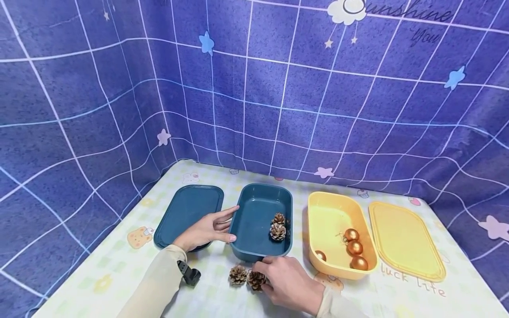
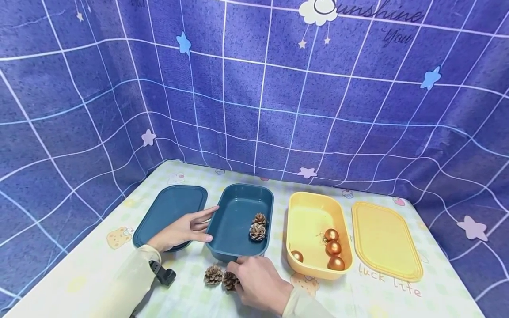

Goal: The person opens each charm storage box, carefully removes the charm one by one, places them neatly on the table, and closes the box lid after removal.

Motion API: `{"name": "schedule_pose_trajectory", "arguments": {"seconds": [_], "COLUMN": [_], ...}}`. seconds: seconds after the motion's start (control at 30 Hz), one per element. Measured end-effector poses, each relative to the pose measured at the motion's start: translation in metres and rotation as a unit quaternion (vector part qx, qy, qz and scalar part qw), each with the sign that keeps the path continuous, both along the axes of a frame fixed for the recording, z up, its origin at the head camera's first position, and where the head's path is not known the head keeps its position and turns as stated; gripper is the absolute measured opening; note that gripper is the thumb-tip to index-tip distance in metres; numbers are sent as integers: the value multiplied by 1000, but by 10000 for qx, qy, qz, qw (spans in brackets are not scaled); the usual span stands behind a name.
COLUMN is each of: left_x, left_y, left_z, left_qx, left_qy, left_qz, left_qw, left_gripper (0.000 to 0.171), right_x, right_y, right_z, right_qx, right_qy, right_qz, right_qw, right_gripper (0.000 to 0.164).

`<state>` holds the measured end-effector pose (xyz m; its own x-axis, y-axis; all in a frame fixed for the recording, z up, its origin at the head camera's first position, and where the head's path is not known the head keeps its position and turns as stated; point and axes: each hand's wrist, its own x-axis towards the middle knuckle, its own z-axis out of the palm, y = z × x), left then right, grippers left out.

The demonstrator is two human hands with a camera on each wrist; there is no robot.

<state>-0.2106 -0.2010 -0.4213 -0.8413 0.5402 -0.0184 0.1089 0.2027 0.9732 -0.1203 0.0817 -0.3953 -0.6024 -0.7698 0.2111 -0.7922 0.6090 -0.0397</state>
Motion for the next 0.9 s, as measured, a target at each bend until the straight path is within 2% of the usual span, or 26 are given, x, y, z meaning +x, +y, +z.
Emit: {"name": "schedule_pose_trajectory", "arguments": {"seconds": [0.2,0.4,0.7,0.9], "left_x": [-1,-1,0,0], "left_y": [0,0,1,1], "left_z": [0,-1,2,0], "left_qx": [-9,-22,9,82], "left_qy": [8,-2,17,-47], "left_qz": [36,6,-14,-55], "left_qw": [10000,10000,10000,9999], "left_gripper": [92,92,92,91], "right_x": [2,3,3,3], "right_y": [0,-2,-3,-2], "right_z": [-1,-1,-1,0], "right_qx": [-31,7,90,101], "right_qy": [161,366,132,11], "right_qz": [1,61,35,26], "right_qw": [9999,9993,9999,9999], "right_gripper": [21,25,21,26]}}
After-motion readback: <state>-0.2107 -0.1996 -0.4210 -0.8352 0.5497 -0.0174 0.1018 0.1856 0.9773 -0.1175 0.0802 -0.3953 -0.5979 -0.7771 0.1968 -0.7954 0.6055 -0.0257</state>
